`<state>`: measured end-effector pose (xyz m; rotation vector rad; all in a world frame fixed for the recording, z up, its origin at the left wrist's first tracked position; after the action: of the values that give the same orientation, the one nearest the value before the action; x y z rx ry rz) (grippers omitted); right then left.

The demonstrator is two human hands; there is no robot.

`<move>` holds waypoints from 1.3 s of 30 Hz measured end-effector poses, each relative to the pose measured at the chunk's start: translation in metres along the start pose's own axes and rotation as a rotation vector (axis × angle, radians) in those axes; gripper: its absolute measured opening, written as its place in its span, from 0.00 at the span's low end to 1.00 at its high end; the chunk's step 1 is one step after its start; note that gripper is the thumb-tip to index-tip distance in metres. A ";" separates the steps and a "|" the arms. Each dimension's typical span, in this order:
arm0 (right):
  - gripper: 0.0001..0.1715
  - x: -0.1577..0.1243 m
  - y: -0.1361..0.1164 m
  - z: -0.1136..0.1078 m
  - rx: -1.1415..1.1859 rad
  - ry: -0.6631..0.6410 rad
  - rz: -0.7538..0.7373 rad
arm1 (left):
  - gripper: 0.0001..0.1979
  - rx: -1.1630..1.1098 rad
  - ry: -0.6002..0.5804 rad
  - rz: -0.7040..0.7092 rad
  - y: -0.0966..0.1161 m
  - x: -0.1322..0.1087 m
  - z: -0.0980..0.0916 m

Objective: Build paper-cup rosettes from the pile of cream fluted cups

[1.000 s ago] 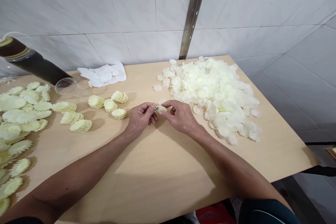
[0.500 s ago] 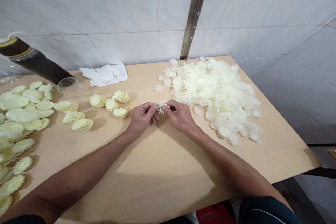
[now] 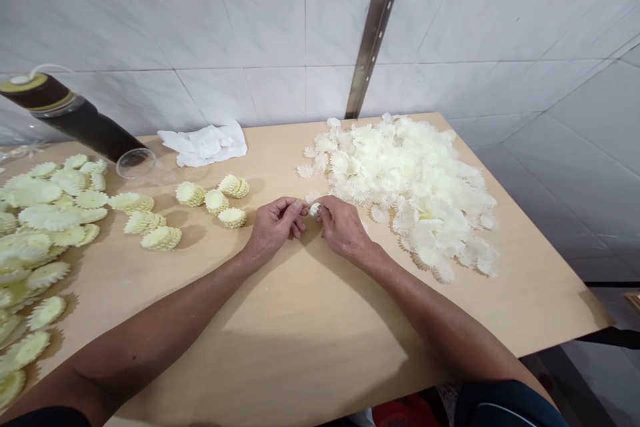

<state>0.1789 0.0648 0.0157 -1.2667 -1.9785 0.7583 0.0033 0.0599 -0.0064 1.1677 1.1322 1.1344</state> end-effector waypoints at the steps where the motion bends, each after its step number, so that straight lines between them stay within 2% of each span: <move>1: 0.16 0.000 0.000 0.000 -0.007 0.005 -0.009 | 0.21 0.004 0.001 -0.002 0.000 0.000 0.000; 7: 0.18 0.001 0.000 0.000 -0.043 0.051 -0.046 | 0.21 -0.018 0.001 -0.018 0.002 -0.002 0.002; 13: 0.21 0.001 -0.002 0.003 -0.063 0.027 -0.085 | 0.21 0.002 -0.009 0.007 0.002 -0.002 0.003; 19: 0.21 -0.001 -0.001 0.005 -0.008 0.017 -0.120 | 0.23 0.004 -0.050 -0.011 0.003 0.000 0.002; 25: 0.21 -0.001 -0.001 0.005 0.033 0.059 -0.127 | 0.24 -0.037 -0.084 -0.008 0.005 0.002 0.002; 30: 0.20 0.000 0.001 0.001 0.052 0.164 -0.002 | 0.23 -0.059 -0.079 -0.032 0.007 0.002 0.000; 35: 0.20 0.002 0.002 0.002 0.238 0.059 0.209 | 0.23 -0.050 -0.069 -0.040 0.007 0.002 -0.001; 39: 0.20 0.003 -0.002 0.000 0.282 0.077 0.217 | 0.23 -0.055 -0.066 -0.051 0.007 0.003 -0.002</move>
<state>0.1769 0.0672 0.0183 -1.3287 -1.6219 1.0376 0.0011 0.0637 0.0003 1.1202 1.0681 1.0741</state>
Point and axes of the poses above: each hand's wrist, its own x-axis towards the middle knuckle, its own z-axis out of the palm, y = z × x, the point moved 3 cm from there along x, towards the middle knuckle, and after that the axes turned 5 degrees about -z, right-handed, at the moved point
